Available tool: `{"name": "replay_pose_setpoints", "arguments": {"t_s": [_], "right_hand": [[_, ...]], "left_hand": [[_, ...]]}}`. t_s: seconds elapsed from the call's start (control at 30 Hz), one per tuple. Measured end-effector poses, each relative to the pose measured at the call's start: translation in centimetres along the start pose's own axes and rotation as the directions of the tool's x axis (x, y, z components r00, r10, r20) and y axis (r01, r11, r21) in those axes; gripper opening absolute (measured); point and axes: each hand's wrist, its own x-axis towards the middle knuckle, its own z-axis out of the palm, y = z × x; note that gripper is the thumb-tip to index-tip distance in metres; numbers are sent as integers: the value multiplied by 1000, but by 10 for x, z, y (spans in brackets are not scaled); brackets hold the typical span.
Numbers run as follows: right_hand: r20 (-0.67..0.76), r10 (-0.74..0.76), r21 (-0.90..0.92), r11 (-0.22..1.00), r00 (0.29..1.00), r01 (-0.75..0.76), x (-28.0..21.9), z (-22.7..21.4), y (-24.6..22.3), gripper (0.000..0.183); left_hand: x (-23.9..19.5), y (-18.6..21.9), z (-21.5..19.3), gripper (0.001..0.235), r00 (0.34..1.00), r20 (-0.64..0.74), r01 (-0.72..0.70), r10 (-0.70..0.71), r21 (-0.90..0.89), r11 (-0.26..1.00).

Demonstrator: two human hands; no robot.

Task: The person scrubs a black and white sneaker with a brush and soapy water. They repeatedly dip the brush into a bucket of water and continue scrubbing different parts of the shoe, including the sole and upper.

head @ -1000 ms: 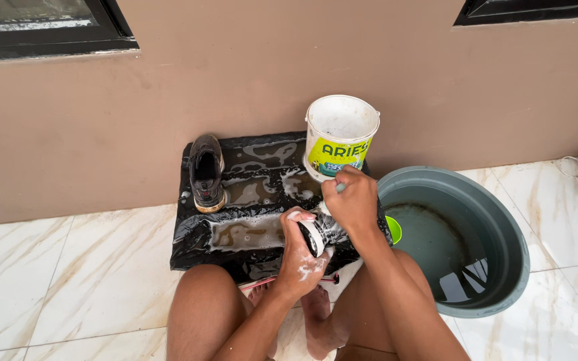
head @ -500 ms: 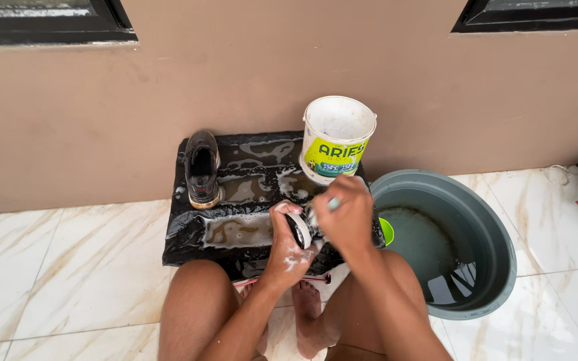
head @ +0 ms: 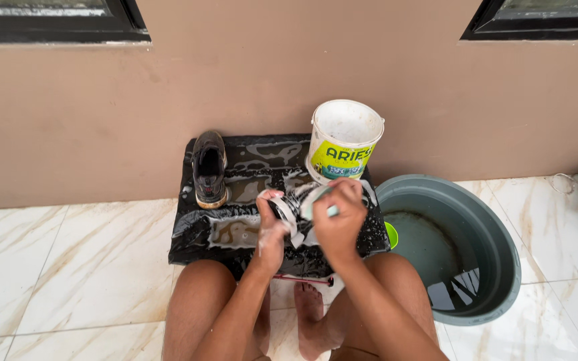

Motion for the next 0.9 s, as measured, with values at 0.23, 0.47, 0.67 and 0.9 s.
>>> {"name": "replay_pose_setpoints", "arguments": {"t_s": [0.23, 0.47, 0.67, 0.9], "right_hand": [[61, -91, 60, 994, 994, 87, -23, 23, 4, 33], [-12, -46, 32, 998, 999, 46, -22, 27, 22, 34], [48, -83, 109, 991, 995, 77, -31, 28, -6, 34], [-38, 80, 114, 991, 996, -76, -40, 37, 30, 41]], "left_hand": [[4, 0, 5, 33, 888, -444, 241, -119, 230, 943], [20, -14, 2, 24, 908, -415, 173, -57, 247, 953], [23, -36, -9, 23, 883, -467, 194, -55, 255, 947], [32, -26, 4, 16, 856, -517, 153, -29, 199, 968]]}}
